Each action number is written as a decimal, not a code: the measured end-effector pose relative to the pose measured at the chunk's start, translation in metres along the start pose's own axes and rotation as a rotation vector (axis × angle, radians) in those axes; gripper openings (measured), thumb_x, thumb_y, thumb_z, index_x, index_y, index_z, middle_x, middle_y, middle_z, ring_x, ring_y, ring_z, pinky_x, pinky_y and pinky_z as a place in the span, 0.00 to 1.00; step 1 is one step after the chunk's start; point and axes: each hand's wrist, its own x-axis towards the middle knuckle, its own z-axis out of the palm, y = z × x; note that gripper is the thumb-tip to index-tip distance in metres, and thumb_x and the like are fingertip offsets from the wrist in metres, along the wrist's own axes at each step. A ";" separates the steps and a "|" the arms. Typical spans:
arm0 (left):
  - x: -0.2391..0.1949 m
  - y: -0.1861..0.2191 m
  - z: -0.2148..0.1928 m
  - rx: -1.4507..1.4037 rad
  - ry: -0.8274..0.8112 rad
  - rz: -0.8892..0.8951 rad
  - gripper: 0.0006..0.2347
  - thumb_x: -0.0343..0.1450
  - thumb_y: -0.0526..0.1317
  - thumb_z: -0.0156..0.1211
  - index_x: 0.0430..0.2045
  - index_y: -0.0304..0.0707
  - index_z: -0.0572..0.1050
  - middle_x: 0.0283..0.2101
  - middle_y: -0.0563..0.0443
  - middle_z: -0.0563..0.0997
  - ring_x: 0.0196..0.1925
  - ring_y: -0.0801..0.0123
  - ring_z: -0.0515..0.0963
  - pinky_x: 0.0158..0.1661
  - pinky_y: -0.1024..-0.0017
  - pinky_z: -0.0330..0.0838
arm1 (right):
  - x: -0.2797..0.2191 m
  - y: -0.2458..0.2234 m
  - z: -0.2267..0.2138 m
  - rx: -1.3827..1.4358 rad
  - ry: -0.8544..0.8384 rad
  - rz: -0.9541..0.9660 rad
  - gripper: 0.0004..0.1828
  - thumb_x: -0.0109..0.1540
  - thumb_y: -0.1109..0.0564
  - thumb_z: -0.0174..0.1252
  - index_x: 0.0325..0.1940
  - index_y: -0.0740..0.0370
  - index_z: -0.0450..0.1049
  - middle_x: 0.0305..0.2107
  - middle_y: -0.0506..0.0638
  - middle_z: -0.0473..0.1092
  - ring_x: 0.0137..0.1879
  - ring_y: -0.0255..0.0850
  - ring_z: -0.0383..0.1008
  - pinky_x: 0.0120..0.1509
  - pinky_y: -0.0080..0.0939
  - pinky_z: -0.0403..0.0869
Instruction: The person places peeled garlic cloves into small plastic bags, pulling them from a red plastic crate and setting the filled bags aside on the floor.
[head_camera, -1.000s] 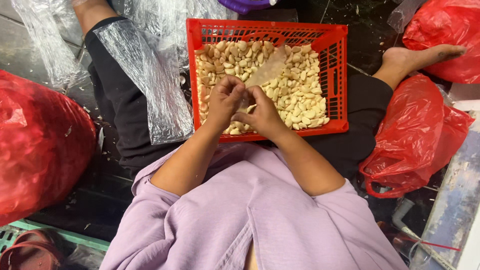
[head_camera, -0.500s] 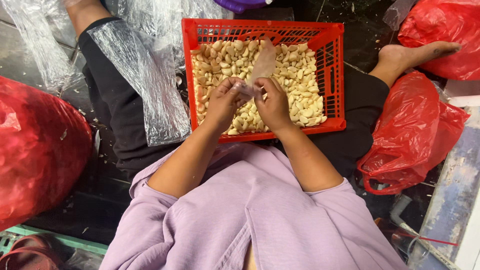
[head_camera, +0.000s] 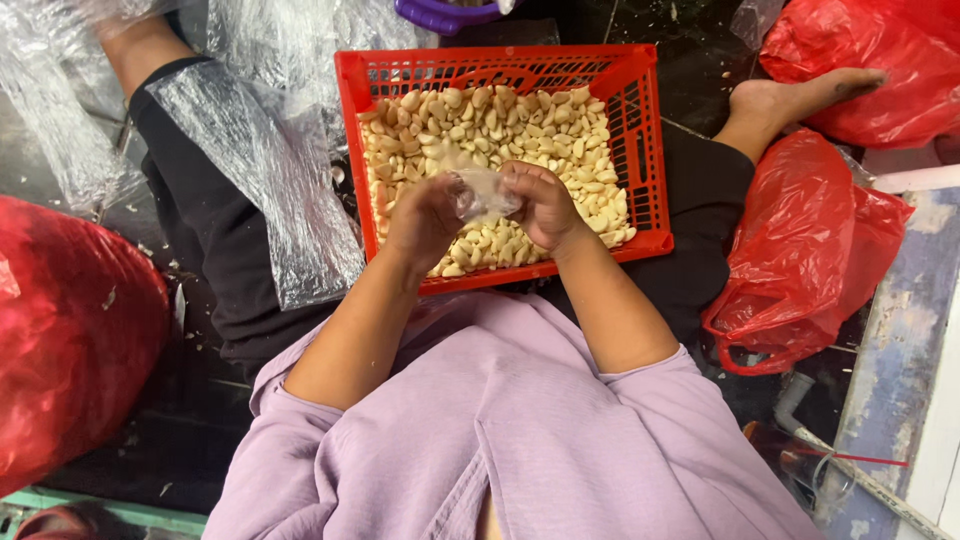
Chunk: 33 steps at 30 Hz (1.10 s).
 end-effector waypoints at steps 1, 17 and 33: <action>0.005 -0.003 -0.006 0.005 -0.008 -0.003 0.08 0.66 0.41 0.59 0.15 0.41 0.74 0.20 0.53 0.74 0.27 0.69 0.78 0.34 0.73 0.71 | -0.002 -0.005 0.005 0.000 0.003 -0.009 0.10 0.56 0.50 0.60 0.30 0.59 0.72 0.13 0.43 0.56 0.18 0.28 0.55 0.22 0.25 0.52; 0.020 -0.014 -0.028 0.841 0.093 0.794 0.06 0.77 0.36 0.52 0.40 0.32 0.74 0.27 0.49 0.75 0.25 0.70 0.77 0.28 0.73 0.76 | -0.023 -0.004 0.080 -1.016 0.032 -0.911 0.12 0.62 0.72 0.54 0.47 0.67 0.78 0.45 0.58 0.75 0.54 0.53 0.78 0.57 0.45 0.78; 0.010 -0.015 -0.030 0.712 0.062 1.353 0.09 0.76 0.38 0.52 0.45 0.29 0.68 0.36 0.45 0.72 0.39 0.67 0.71 0.44 0.70 0.68 | 0.055 -0.003 0.106 -1.722 0.072 -0.254 0.32 0.67 0.44 0.58 0.75 0.45 0.64 0.79 0.49 0.34 0.82 0.65 0.30 0.77 0.77 0.47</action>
